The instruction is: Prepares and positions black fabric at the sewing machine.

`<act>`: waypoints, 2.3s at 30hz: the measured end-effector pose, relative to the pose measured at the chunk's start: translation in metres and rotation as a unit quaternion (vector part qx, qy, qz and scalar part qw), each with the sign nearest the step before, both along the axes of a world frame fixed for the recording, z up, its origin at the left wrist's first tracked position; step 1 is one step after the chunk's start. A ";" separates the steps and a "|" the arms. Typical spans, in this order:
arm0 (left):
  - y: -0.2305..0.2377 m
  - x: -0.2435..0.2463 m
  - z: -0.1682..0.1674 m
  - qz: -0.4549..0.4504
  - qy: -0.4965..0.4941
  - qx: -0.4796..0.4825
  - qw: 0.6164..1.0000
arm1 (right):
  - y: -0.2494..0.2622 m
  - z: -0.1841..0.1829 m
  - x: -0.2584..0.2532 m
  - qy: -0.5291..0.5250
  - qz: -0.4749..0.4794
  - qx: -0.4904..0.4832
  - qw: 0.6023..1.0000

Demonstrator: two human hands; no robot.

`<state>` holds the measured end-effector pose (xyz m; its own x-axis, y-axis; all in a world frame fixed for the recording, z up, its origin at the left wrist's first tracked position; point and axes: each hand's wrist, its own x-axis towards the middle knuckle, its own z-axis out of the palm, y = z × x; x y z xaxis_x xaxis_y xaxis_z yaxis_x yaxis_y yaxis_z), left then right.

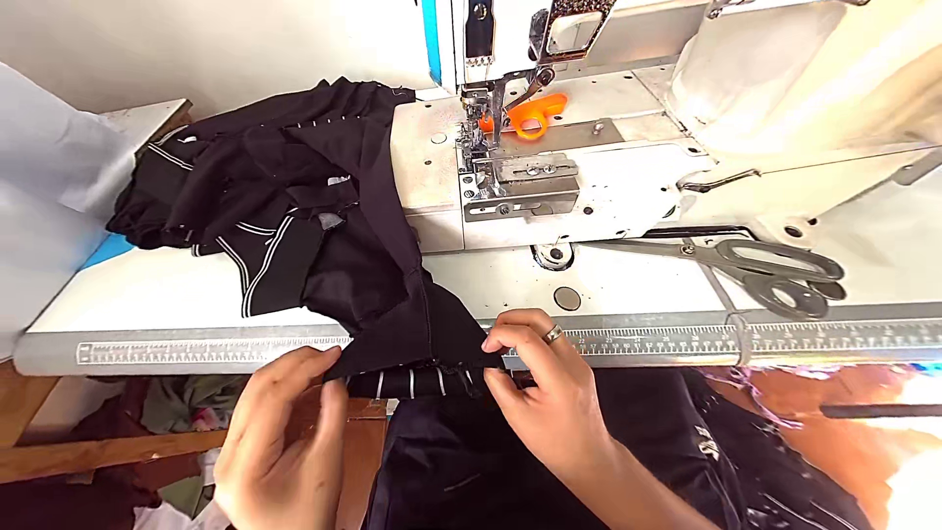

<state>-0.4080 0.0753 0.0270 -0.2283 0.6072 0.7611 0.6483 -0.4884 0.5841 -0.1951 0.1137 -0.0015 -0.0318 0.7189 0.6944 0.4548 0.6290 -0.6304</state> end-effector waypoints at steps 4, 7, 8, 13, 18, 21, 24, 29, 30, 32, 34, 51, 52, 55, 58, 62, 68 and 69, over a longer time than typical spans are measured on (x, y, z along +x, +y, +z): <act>-0.005 0.019 0.011 -0.166 -0.336 -0.009 0.927 | 0.009 -0.007 -0.001 -0.013 -0.012 -0.002 1.000; -0.006 0.014 0.014 -0.252 -0.409 -0.038 0.876 | 0.022 -0.007 -0.001 0.087 0.024 -0.024 0.996; -0.004 0.009 0.012 -0.270 -0.365 -0.046 0.890 | 0.024 -0.004 -0.002 0.156 0.065 -0.057 0.984; 0.006 -0.007 0.011 -0.263 -0.126 -0.107 0.951 | 0.026 0.023 -0.008 0.522 0.315 -0.289 0.738; 0.019 -0.018 0.028 -0.312 -0.232 -0.145 0.910 | 0.044 0.021 -0.001 0.369 0.320 -0.226 0.843; 0.031 -0.028 0.030 -0.354 -0.308 -0.161 0.868 | 0.050 0.022 0.003 0.285 0.302 -0.185 0.891; 0.037 -0.041 0.032 -0.354 -0.266 -0.199 0.874 | 0.052 0.022 0.004 0.227 0.301 -0.167 0.911; 0.032 -0.061 0.036 -0.316 -0.086 -0.221 0.919 | 0.051 0.018 0.006 0.109 0.301 -0.086 0.943; 0.030 -0.062 0.037 -0.307 -0.056 -0.222 0.924 | 0.050 0.018 0.005 0.096 0.294 -0.072 0.948; 0.026 -0.057 0.035 -0.261 -0.001 -0.215 0.941 | 0.047 0.016 0.002 0.063 0.252 -0.051 0.964; 0.020 -0.048 0.030 -0.179 0.062 -0.189 0.963 | 0.045 0.012 -0.001 0.028 0.198 -0.033 0.979; 0.111 0.013 0.052 -0.106 0.031 0.057 0.992 | 0.029 0.031 -0.029 0.151 0.216 -0.138 0.955; 0.124 0.016 0.063 -0.070 0.108 0.083 0.988 | 0.031 0.036 -0.027 0.183 0.238 -0.180 0.937; 0.163 0.032 0.090 0.003 0.309 0.043 0.950 | 0.042 0.047 -0.023 0.239 0.244 -0.232 0.911; 0.200 0.043 0.095 -0.027 0.342 -0.111 0.933 | 0.055 0.051 -0.020 0.268 0.216 -0.229 0.911; 0.241 0.048 0.106 -0.144 0.279 -0.174 0.933 | 0.066 0.053 -0.016 0.304 0.183 -0.241 0.903; 0.271 0.056 0.110 -0.228 0.253 -0.191 0.921 | 0.075 0.055 -0.017 0.347 0.141 -0.250 0.893; 0.273 0.055 0.109 -0.240 0.245 -0.179 0.922 | 0.075 0.055 -0.017 0.347 0.139 -0.254 0.892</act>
<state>-0.3527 0.3485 0.1359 0.4500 0.7813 0.4325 0.6368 -0.6203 0.4580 -0.2119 0.1890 0.0535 0.0526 0.9776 0.2037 -0.2844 0.2102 -0.9354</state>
